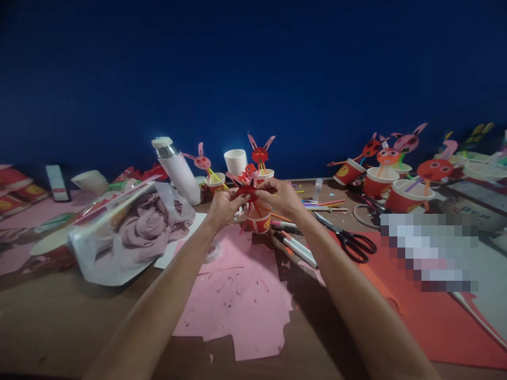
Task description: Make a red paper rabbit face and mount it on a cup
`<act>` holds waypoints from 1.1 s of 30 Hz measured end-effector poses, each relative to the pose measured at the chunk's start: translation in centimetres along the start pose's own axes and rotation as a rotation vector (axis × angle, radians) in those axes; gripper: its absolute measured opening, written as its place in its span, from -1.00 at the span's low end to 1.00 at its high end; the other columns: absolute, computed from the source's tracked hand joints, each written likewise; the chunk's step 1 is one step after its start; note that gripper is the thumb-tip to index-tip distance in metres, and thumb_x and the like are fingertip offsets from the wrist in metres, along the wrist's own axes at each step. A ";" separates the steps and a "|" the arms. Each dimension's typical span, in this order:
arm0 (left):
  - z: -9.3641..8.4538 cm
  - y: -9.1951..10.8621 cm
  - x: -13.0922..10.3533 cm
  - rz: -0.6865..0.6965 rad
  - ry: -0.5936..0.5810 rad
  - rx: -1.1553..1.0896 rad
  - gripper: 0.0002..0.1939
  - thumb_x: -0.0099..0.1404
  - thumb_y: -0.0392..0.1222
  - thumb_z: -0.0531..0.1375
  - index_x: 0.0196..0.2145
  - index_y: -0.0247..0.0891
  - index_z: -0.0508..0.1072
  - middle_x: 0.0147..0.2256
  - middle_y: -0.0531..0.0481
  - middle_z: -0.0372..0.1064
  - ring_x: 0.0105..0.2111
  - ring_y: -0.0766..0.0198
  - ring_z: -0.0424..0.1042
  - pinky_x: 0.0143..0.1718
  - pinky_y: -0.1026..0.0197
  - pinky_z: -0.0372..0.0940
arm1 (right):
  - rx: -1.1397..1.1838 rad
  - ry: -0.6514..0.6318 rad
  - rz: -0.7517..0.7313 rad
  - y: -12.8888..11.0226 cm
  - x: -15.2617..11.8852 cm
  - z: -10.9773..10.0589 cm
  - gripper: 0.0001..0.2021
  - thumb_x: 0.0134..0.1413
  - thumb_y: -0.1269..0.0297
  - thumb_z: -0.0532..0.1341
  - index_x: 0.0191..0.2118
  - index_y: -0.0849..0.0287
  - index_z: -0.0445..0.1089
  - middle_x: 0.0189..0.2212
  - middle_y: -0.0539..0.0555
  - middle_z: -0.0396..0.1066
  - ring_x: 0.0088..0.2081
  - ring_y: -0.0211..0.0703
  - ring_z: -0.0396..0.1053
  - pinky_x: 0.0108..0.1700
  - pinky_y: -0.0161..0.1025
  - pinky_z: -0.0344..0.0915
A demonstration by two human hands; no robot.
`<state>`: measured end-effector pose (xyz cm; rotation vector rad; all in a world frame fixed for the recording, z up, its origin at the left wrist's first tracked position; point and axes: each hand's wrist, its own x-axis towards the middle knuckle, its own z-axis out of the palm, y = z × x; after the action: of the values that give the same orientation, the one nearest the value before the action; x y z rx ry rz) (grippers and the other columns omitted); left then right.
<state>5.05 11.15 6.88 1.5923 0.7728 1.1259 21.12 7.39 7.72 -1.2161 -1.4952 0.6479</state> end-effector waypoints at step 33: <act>-2.4 10.9 -5.9 0.685 -0.362 0.030 -0.77 0.23 0.02 0.17 -0.28 -0.08 0.58 -0.43 -0.08 0.51 -0.39 0.13 0.46 -0.23 0.02 0.29 | -0.042 -0.011 -0.609 -12.2 -7.7 -1.9 -0.90 0.03 0.41 0.25 -0.33 0.03 0.43 -0.44 -0.04 0.44 -0.37 -0.21 0.37 -0.28 -0.17 0.25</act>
<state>0.22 3.49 15.68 2.0829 -0.0133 1.2324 18.03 -4.17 16.03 -0.7212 -1.7781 0.2127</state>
